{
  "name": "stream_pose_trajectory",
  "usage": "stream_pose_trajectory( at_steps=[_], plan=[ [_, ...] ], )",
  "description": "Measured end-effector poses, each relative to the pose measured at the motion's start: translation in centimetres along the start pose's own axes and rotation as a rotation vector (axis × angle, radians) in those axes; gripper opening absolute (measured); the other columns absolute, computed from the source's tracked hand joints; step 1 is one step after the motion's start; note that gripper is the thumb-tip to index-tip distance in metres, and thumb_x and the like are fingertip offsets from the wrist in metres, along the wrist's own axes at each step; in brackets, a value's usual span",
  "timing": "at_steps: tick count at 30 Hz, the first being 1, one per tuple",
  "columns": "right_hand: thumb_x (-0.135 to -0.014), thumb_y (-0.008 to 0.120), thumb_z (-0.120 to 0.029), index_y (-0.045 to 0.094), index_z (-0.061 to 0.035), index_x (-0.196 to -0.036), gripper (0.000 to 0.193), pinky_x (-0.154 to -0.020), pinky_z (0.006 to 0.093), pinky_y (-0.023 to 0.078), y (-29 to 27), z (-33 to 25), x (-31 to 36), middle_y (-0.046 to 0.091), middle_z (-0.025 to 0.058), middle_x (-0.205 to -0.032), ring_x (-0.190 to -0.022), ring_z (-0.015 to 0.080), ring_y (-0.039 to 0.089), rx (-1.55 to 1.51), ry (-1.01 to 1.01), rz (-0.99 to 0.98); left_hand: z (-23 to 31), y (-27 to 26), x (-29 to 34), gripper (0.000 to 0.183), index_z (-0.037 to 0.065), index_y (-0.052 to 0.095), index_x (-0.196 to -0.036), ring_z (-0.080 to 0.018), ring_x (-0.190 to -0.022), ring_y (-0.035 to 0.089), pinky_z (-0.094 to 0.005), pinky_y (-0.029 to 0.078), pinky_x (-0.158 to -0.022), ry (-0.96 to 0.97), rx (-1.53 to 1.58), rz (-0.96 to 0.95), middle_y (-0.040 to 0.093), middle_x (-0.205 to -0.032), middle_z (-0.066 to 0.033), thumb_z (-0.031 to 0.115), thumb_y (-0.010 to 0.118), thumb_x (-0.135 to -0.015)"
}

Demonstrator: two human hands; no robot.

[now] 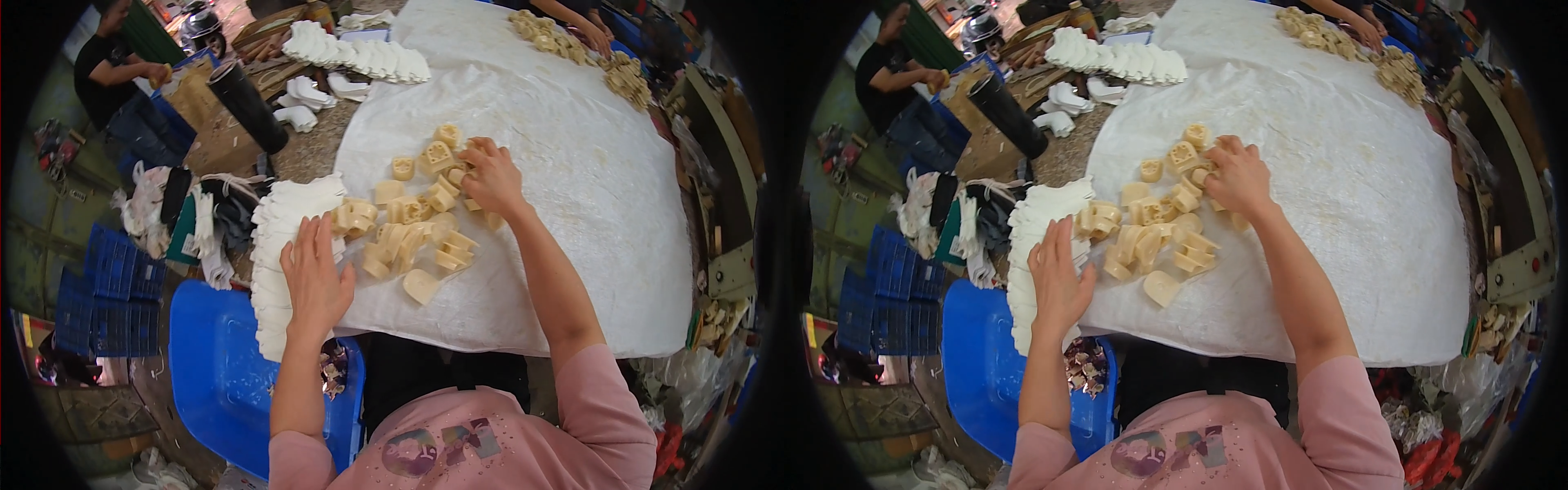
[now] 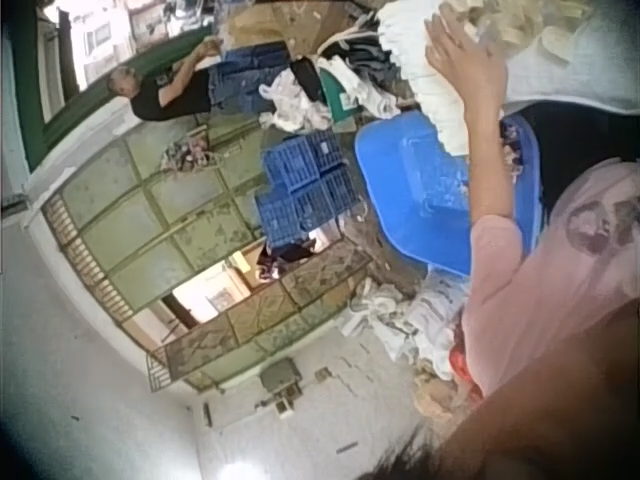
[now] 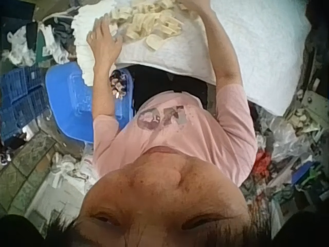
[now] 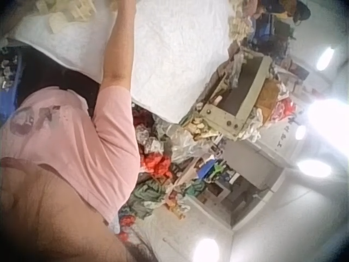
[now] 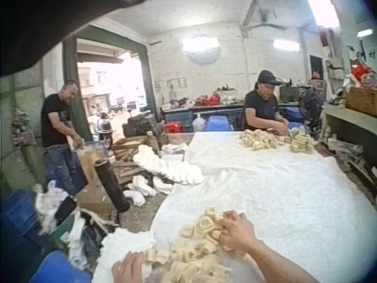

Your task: The recorder sorts and arranges small cream-colored shoe components on a table in a manufacturing environment.

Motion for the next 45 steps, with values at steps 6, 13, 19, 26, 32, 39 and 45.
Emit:
stream_pose_trajectory(
  at_steps=[6, 13, 19, 26, 32, 39, 45],
  plan=[
    [-0.073, 0.057, -0.024, 0.065, -0.0178, -0.113, 0.042, -0.092, 0.0393, 0.048, 0.3, 0.7, 0.0, 0.048, 0.0046, -0.133, -0.114, 0.0307, 0.050, -0.028, 0.048, -0.017, -3.2, 1.3, -0.5, 0.059, 0.003, 0.045, -0.130, -0.0299, -0.128, 0.040, -0.0469, 0.028, -0.102, 0.049, -0.242, -0.019, 0.047, -0.133, -0.0167, 0.005, 0.058, -0.072],
    [-0.072, 0.058, -0.026, 0.062, -0.0205, -0.119, 0.047, -0.093, 0.0413, 0.048, 0.3, 0.7, -0.2, 0.045, 0.0046, -0.137, -0.116, 0.0302, 0.049, -0.002, 0.058, -0.051, -5.9, 0.8, -0.7, 0.044, 0.003, 0.058, -0.116, -0.0291, -0.122, 0.045, -0.0458, 0.031, -0.098, -0.056, -0.176, 0.094, 0.054, -0.126, -0.0130, -0.002, 0.054, -0.072],
    [-0.069, 0.062, -0.026, 0.060, -0.0237, -0.122, 0.053, -0.092, 0.0439, 0.048, 0.2, 0.4, 0.0, 0.039, 0.0049, -0.141, -0.117, 0.0308, 0.050, 0.074, 0.015, -0.154, -7.2, 1.3, -2.0, 0.043, 0.005, 0.058, -0.118, -0.0306, -0.123, 0.044, -0.0473, 0.029, -0.099, -0.127, -0.156, 0.112, 0.053, -0.128, -0.0139, -0.002, 0.055, -0.075],
    [-0.064, 0.067, -0.017, 0.063, -0.0202, -0.112, 0.049, -0.088, 0.0400, 0.049, 0.3, 0.5, 0.2, 0.045, 0.0020, -0.135, -0.112, 0.0279, 0.053, -0.004, -0.062, -0.071, -5.1, 0.5, -1.8, 0.050, 0.008, 0.052, -0.128, -0.0342, -0.131, 0.035, -0.0500, 0.023, -0.104, -0.081, -0.159, 0.081, 0.048, -0.132, -0.0181, -0.002, 0.055, -0.079],
    [-0.062, 0.068, -0.011, 0.064, -0.0157, -0.103, 0.042, -0.088, 0.0355, 0.048, -0.3, 1.4, 0.4, 0.049, 0.0010, -0.128, -0.108, 0.0263, 0.054, -0.284, -0.037, -0.005, -0.7, 1.9, -0.3, 0.052, 0.008, 0.044, -0.134, -0.0346, -0.132, 0.035, -0.0469, 0.022, -0.108, 0.065, 0.021, -0.045, 0.035, -0.142, -0.0175, 0.001, 0.053, -0.083],
    [-0.070, 0.060, 0.000, 0.053, -0.0052, -0.083, 0.016, -0.084, 0.0288, 0.046, 0.2, 6.9, 0.5, 0.053, 0.0082, -0.117, -0.103, 0.0190, 0.053, -0.987, 0.177, 0.118, 4.2, 3.3, 1.1, 0.066, 0.009, 0.039, -0.139, -0.0443, -0.131, 0.023, -0.0542, 0.020, -0.107, 0.101, 0.262, -0.003, 0.027, -0.139, -0.0238, 0.028, 0.063, -0.080],
    [-0.071, 0.058, 0.000, 0.053, -0.0044, -0.084, 0.014, -0.083, 0.0296, 0.046, 0.3, 7.4, 1.9, 0.052, 0.0110, -0.117, -0.103, 0.0217, 0.054, -1.205, 0.319, 0.264, 3.9, 4.7, 1.8, 0.076, 0.010, 0.037, -0.141, -0.0465, -0.132, 0.018, -0.0560, 0.018, -0.107, 0.067, 0.243, 0.093, 0.020, -0.140, -0.0270, 0.034, 0.068, -0.076]
  ],
)
Point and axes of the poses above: each hand's wrist, its own x-axis away from the middle knuckle, its own y-axis out of the palm, z = x × y, the point moved 5 cm from there along -x, towards the middle knuckle
